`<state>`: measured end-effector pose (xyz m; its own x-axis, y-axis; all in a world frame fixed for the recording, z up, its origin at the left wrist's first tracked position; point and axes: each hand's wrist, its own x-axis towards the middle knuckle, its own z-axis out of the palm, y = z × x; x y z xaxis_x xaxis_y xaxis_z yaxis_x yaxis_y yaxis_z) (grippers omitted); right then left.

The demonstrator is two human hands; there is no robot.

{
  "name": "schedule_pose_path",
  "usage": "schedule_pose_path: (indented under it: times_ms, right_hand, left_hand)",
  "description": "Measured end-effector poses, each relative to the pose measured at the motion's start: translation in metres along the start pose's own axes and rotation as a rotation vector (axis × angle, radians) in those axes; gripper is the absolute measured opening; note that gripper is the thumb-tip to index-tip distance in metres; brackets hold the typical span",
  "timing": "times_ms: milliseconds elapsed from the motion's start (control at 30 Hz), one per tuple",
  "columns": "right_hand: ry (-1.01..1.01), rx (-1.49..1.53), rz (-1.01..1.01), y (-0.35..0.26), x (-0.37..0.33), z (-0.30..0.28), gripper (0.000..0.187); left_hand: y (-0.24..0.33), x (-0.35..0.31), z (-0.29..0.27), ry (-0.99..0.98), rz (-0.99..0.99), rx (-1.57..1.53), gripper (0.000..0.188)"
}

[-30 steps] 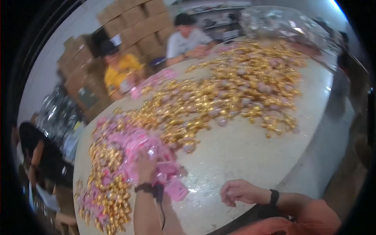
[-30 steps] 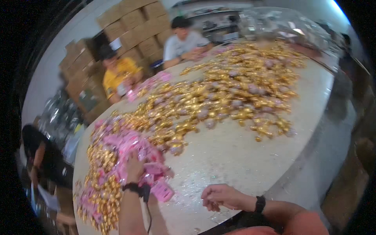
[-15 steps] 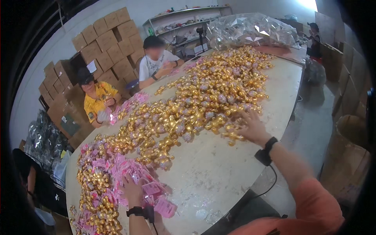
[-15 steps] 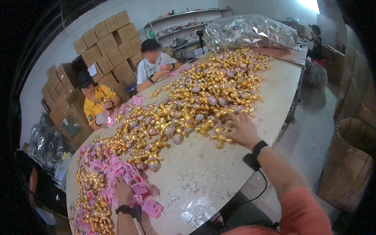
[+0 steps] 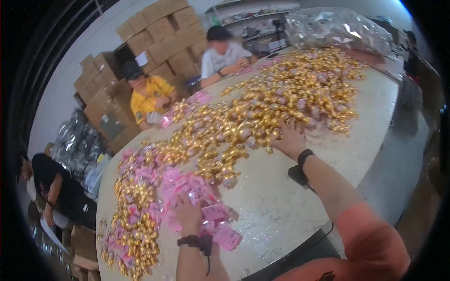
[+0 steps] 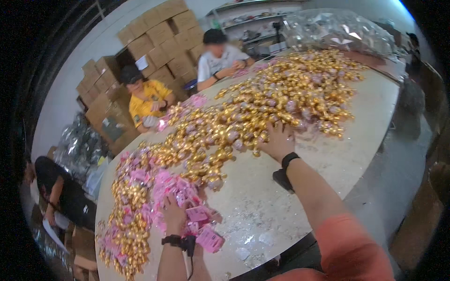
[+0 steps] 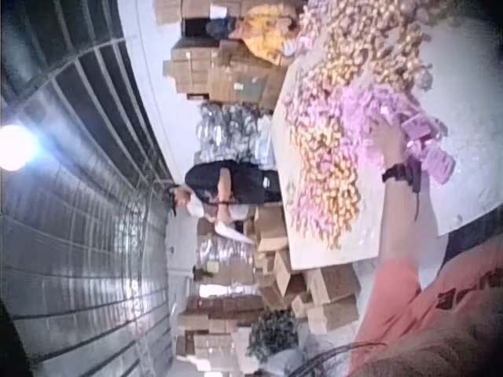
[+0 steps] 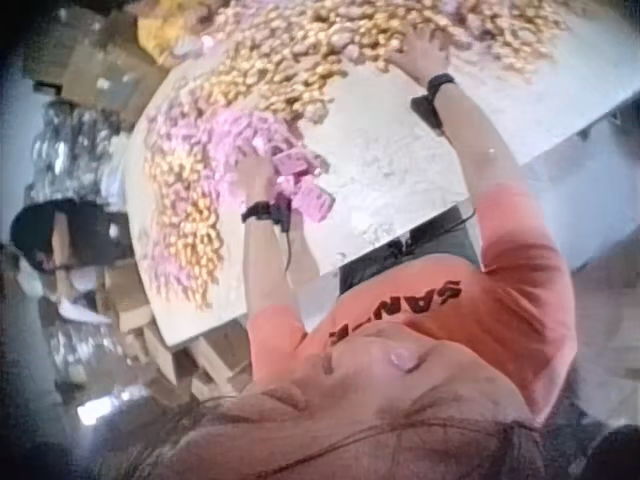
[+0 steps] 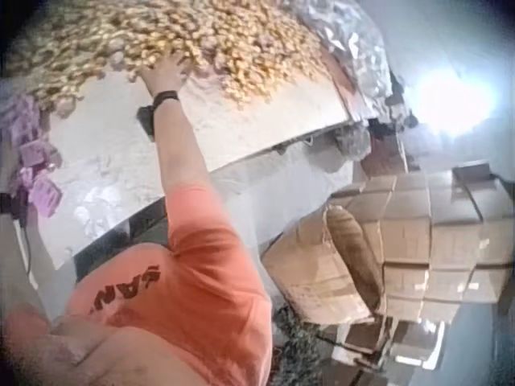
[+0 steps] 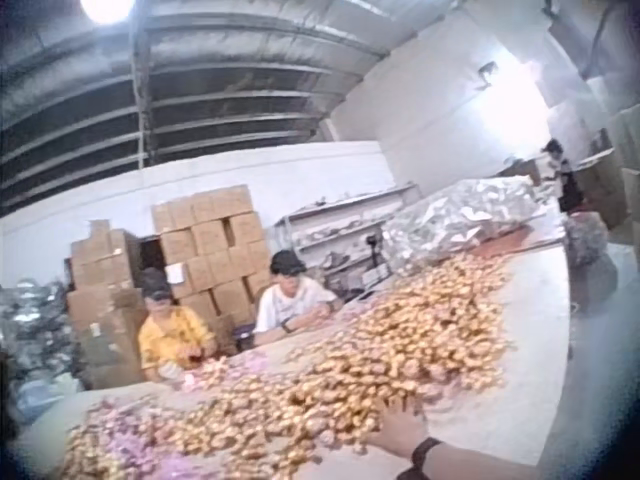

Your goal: Attaching gold bear-shaped figurines to pink backing cards at a work table.

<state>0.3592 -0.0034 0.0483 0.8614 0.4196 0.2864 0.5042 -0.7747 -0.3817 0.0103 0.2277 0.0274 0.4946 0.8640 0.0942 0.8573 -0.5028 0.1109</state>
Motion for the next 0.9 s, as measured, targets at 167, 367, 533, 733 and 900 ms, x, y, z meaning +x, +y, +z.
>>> schedule_pose_path:
  times_ms: [167, 367, 533, 733, 900]
  right_hand:
    - [-0.01, -0.044, -0.198, -0.005, -0.013, -0.027, 0.088]
    - [-0.329, 0.563, -0.912, -0.081, -0.147, -0.027, 0.079]
    - [-0.523, 0.284, -0.98, -0.12, -0.22, -0.042, 0.086]
    - [-0.557, 0.18, -1.006, -0.086, -0.224, -0.025, 0.081]
    - [-0.441, 0.202, -1.018, -0.068, -0.215, -0.017, 0.07]
  left_hand:
    - [0.046, -0.034, -0.032, -0.092, -0.107, -0.04, 0.082]
    - [0.047, -0.066, -0.035, -0.039, -0.119, -0.043, 0.078]
    - [0.041, -0.102, -0.042, -0.09, 0.029, -0.176, 0.075]
    - [0.011, -0.1, -0.082, -0.324, 0.246, -0.362, 0.084]
    - [-0.034, -0.079, -0.103, -0.313, 0.363, -0.581, 0.086]
